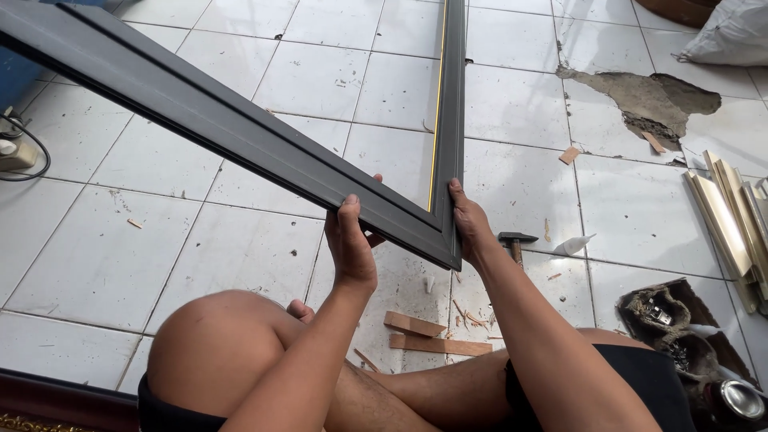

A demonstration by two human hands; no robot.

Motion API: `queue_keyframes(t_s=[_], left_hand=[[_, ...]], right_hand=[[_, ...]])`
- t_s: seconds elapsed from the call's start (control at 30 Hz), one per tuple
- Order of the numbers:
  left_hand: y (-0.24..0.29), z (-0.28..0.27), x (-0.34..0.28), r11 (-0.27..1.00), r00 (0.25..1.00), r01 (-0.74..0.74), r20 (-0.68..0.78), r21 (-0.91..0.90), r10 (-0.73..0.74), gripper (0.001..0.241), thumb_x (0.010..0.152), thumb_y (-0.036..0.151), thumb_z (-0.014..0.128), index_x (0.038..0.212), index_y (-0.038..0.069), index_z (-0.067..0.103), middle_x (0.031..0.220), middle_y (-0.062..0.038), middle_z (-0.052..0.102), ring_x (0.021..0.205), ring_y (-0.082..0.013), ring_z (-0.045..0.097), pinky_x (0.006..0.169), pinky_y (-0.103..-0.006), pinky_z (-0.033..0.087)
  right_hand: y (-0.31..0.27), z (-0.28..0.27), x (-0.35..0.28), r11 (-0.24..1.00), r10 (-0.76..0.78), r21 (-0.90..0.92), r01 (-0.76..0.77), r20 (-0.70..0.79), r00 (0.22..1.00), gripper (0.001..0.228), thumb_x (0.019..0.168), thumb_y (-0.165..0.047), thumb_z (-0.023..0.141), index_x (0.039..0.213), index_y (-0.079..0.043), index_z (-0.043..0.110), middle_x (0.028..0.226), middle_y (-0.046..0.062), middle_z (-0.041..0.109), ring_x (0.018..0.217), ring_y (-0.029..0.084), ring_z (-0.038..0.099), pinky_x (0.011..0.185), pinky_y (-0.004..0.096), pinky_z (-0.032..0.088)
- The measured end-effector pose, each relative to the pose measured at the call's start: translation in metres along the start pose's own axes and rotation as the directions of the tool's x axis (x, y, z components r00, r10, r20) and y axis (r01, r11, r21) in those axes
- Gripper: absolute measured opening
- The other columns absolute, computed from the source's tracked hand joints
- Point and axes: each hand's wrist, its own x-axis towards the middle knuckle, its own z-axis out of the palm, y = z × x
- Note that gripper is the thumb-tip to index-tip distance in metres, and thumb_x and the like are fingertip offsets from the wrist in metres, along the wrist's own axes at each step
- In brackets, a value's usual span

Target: Applying glue to the mitered ends of wooden frame pieces and joining them together to form a frame corner.

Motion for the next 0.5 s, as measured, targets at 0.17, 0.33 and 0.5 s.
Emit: queue_keyframes(t_s=[0.17, 0.33, 0.5], left_hand=[[-0.005, 0.005, 0.012, 0.987, 0.992, 0.102, -0.065, -0.122, -0.111, 0.068, 0.074, 0.053, 0.045, 0.129, 0.013, 0.038, 0.132, -0.011, 0.041, 0.115, -0.0336, 0.044, 0.09, -0.0538, 0.04], [-0.028, 0.0, 0.027, 0.958, 0.955, 0.107, -0.241, -0.267, -0.174, 0.066, 0.071, 0.007, 0.068, 0.125, 0.01, 0.031, 0.122, -0.008, 0.036, 0.114, -0.0243, 0.037, 0.099, -0.0537, 0.029], [-0.09, -0.035, 0.056, 0.932, 0.885, 0.161, -0.37, -0.326, -0.282, 0.073, 0.068, -0.001, 0.069, 0.126, 0.012, 0.026, 0.119, -0.009, 0.036, 0.111, -0.0263, 0.04, 0.091, -0.0555, 0.035]], right_hand=[[-0.004, 0.001, -0.001, 0.999, -0.032, 0.01, 0.032, -0.032, 0.999, 0.053, 0.081, -0.056, 0.054, 0.095, -0.005, 0.055, 0.063, 0.007, 0.053, 0.055, 0.017, 0.059, 0.054, 0.03, 0.052], [0.012, 0.004, 0.018, 0.998, -0.049, 0.041, 0.051, -0.056, 0.997, 0.053, 0.082, -0.054, 0.054, 0.097, -0.004, 0.055, 0.066, 0.008, 0.056, 0.058, 0.019, 0.06, 0.056, 0.032, 0.052], [0.014, 0.01, 0.011, 1.0, 0.006, 0.011, -0.007, 0.049, 0.999, 0.057, 0.085, -0.047, 0.053, 0.123, -0.007, 0.042, 0.099, 0.013, 0.055, 0.086, 0.026, 0.059, 0.077, 0.043, 0.048]])
